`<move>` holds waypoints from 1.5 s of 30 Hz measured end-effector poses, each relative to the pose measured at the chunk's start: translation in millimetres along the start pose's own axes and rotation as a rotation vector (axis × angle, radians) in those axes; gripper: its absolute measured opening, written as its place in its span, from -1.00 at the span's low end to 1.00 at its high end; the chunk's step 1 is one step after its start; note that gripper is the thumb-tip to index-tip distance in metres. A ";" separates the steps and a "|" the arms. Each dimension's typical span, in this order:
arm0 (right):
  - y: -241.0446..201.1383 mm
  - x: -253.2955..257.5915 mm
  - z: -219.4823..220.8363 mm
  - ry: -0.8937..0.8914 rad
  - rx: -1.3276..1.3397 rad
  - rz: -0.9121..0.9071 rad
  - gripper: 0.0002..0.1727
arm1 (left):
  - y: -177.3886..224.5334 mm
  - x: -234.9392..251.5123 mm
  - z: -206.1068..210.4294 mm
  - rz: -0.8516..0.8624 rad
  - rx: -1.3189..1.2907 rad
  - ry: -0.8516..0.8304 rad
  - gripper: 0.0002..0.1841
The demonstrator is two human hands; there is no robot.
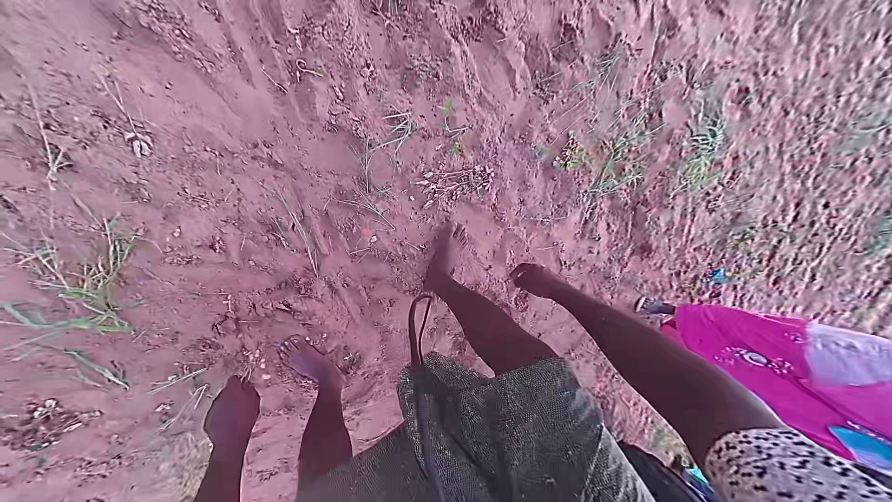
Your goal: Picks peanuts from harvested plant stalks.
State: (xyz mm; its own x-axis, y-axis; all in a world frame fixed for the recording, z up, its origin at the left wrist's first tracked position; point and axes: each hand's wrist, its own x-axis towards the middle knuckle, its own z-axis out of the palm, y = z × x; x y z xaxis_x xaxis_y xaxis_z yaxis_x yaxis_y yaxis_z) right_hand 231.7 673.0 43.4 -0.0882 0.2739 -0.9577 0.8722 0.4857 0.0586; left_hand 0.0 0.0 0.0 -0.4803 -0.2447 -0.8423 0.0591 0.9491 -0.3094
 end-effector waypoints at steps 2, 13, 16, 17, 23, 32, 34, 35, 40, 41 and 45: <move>-46.6 73.2 -45.6 0.276 -0.048 -0.103 -0.40 | 30.6 -29.1 -21.5 -0.024 -0.194 0.118 -0.53; -44.5 220.8 -113.2 0.416 -0.411 -0.310 -0.79 | 265.8 -182.4 -75.6 0.325 -0.407 0.086 -0.62; 5.6 137.2 -136.7 0.319 -0.218 -0.402 -0.82 | 336.1 -247.4 -139.0 0.467 -0.296 0.050 -0.61; 20.4 105.4 -146.1 0.290 -0.154 -0.432 -0.79 | 361.0 -269.8 -160.8 0.489 -0.269 0.043 -0.60; 51.1 -104.8 -220.9 0.508 0.033 -0.722 -0.82 | 524.6 -377.6 -281.5 0.686 -0.298 0.106 -0.57; 4.1 -242.0 -275.7 0.801 0.585 -0.912 -0.72 | 633.0 -473.6 -368.9 0.596 -0.394 -0.818 -0.35; -8.7 -240.8 -269.2 0.815 0.763 -0.927 -0.71 | 632.4 -461.8 -381.2 0.593 -0.416 -0.855 -0.18; -14.7 -236.7 -265.5 0.836 0.810 -0.932 -0.73 | 635.8 -454.0 -387.1 0.615 -0.386 -0.849 -0.07; -2.7 -192.3 -262.0 0.801 1.475 -0.946 -0.47 | 698.3 -420.6 -400.3 0.668 -0.222 -0.817 -0.12; 5.7 -176.4 -260.4 0.837 1.711 -0.812 -0.53 | 718.6 -415.4 -396.9 0.636 -0.183 -0.803 -0.22; 29.8 -41.8 -232.2 0.619 2.025 0.043 -0.83 | 779.2 -346.2 -369.1 0.532 -0.217 -0.803 -0.87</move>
State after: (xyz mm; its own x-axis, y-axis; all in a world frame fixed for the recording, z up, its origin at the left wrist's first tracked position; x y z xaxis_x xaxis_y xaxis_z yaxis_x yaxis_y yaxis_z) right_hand 149.6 868.8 150.6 0.2033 0.6357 -0.7446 0.0207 -0.7631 -0.6459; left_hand -110.7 897.5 213.4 0.3036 0.2387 -0.9224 -0.1055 0.9706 0.2164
